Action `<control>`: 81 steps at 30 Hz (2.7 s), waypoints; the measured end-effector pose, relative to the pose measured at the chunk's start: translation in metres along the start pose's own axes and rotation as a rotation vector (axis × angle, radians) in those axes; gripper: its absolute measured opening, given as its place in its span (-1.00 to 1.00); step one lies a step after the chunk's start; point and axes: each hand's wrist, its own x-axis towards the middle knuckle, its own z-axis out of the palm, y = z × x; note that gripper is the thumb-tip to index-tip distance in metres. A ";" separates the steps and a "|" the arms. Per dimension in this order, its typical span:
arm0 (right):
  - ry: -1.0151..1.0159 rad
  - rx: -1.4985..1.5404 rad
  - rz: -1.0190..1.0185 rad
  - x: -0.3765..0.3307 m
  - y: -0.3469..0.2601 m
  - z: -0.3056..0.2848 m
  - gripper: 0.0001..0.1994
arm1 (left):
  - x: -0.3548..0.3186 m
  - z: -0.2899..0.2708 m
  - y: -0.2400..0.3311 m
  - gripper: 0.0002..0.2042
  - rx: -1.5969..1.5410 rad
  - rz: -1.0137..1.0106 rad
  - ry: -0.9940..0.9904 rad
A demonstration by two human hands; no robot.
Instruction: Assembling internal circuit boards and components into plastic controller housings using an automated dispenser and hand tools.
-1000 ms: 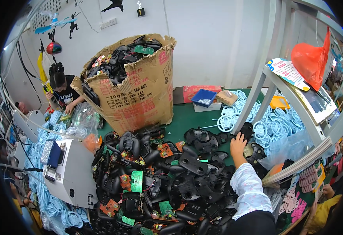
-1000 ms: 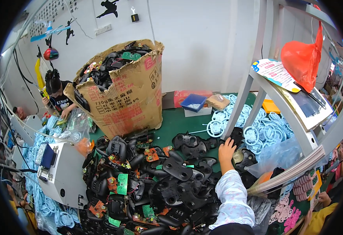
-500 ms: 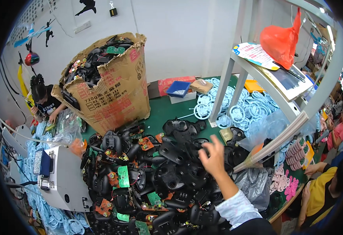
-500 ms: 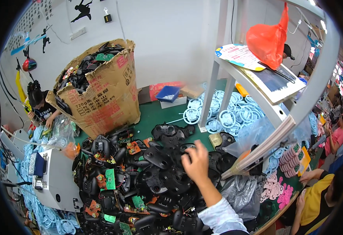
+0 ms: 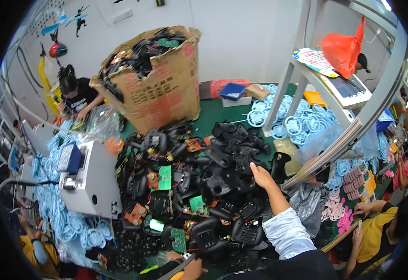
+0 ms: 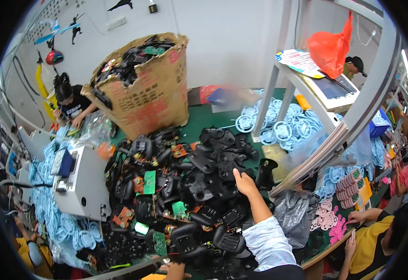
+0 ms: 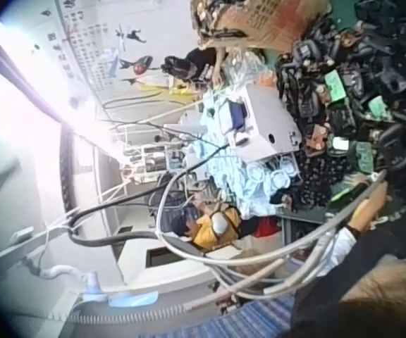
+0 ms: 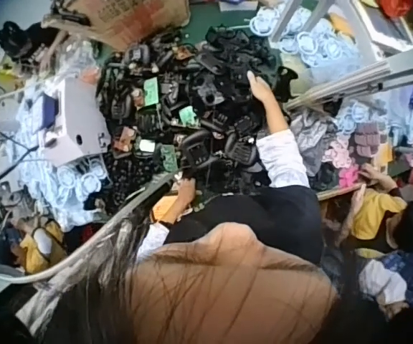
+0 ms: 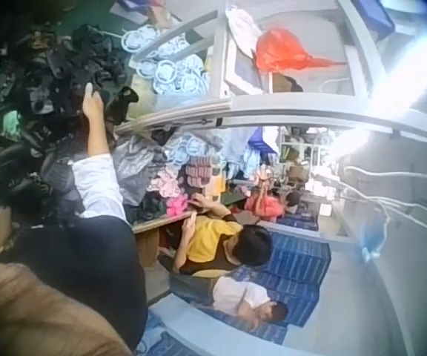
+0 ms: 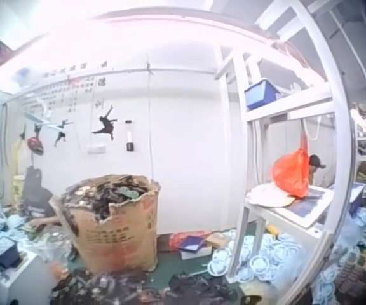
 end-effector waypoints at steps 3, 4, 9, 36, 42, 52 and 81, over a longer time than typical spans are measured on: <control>-0.005 -0.037 -0.006 -0.050 -0.022 0.005 -0.18 | 0.033 -0.037 0.022 -0.48 -0.033 -0.118 -0.318; -0.095 -0.056 -0.061 -0.068 -0.039 0.007 -0.19 | 0.031 -0.039 0.022 -0.42 -0.002 -0.135 -0.320; -0.153 0.093 -0.471 -0.122 -0.067 -0.017 -0.45 | 0.024 -0.039 0.025 -0.40 0.098 -0.063 -0.175; -0.405 -0.053 -0.645 -0.311 0.027 0.004 -0.66 | -0.212 -0.028 0.004 -0.81 -0.427 -0.284 0.679; -0.529 -0.118 -0.584 -0.330 0.024 0.054 -0.66 | -0.235 0.020 -0.031 -0.79 -0.470 -0.383 0.575; -0.779 -0.042 -0.360 -0.357 0.023 0.149 -0.67 | -0.196 0.069 -0.149 -0.36 -0.162 -0.459 -0.315; -0.558 -0.484 -0.455 -0.502 0.282 0.332 -0.80 | -0.240 0.181 -0.238 -0.81 -0.157 0.300 0.162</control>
